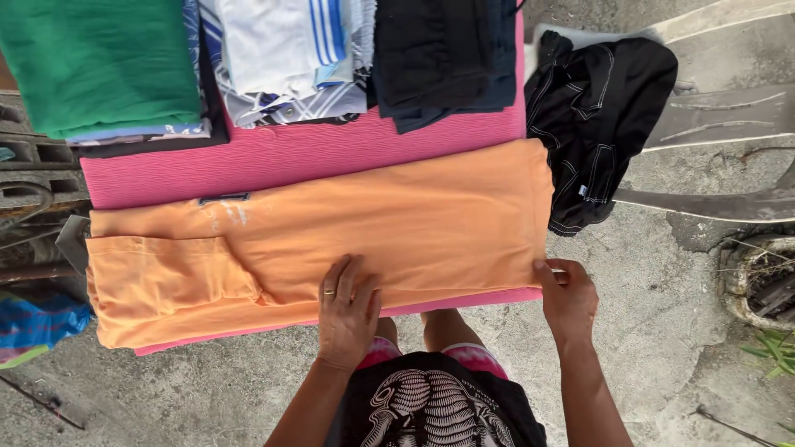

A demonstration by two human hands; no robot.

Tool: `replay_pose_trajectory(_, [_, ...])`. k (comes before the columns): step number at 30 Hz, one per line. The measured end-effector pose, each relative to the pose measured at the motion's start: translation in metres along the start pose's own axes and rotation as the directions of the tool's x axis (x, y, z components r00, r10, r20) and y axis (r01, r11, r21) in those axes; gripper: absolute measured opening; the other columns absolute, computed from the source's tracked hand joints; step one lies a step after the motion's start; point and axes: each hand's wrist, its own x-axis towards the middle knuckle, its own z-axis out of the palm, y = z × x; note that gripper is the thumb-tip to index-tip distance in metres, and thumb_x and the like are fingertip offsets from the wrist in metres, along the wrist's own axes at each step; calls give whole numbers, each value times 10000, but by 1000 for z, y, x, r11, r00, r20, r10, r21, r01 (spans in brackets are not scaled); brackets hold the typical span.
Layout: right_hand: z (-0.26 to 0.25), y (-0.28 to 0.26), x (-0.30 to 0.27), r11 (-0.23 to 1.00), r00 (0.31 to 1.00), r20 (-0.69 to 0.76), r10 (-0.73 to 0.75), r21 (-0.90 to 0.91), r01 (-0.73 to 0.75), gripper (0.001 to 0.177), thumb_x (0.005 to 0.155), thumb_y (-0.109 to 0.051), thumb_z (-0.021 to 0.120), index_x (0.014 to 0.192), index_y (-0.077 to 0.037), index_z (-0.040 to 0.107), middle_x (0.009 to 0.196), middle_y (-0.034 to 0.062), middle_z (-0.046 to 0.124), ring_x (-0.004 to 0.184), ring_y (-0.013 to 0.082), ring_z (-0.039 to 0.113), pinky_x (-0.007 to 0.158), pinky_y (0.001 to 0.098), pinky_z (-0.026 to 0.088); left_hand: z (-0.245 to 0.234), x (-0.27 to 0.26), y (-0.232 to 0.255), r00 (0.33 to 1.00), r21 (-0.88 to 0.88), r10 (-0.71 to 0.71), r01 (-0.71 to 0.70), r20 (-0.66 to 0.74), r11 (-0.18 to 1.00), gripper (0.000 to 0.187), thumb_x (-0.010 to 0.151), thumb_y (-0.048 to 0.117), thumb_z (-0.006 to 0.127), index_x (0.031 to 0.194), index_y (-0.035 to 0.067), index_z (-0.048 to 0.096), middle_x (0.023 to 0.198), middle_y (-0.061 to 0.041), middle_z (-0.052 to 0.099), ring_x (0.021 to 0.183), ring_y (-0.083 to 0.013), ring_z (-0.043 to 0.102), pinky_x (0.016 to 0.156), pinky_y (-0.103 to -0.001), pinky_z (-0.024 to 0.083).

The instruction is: Folding various pieces of laundry, including a green shirt, an orange t-shirt, and black shorts, on a pink surface.

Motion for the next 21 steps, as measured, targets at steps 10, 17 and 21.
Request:
replay_pose_trajectory(10, [1, 26, 23, 938, 960, 205, 189, 253, -238, 541, 869, -385, 794, 1141, 57, 645, 801, 124, 687, 630, 187, 652, 568, 327, 546, -2, 3, 1, 998, 85, 33, -38, 61, 996, 173, 868, 115, 702, 994, 34, 615, 1448, -187, 469, 1378, -400, 439, 1123, -546, 407])
replay_pose_trajectory(17, [-7, 32, 36, 795, 865, 423, 271, 408, -449, 404, 902, -315, 753, 1068, 32, 634, 780, 83, 668, 702, 177, 669, 710, 355, 612, -7, 2, 4, 998, 30, 25, -27, 58, 999, 165, 857, 83, 705, 997, 38, 630, 1450, -183, 476, 1390, -397, 433, 1132, -546, 398])
replay_pose_trajectory(21, [-12, 43, 44, 800, 884, 433, 177, 460, -386, 324, 908, -250, 765, 1026, 30, 655, 782, 69, 669, 685, 159, 634, 718, 331, 573, -10, 2, 6, 998, 25, 45, -46, 50, 999, 160, 853, 86, 713, 984, 41, 631, 1457, -180, 481, 1403, -387, 428, 1151, -549, 385])
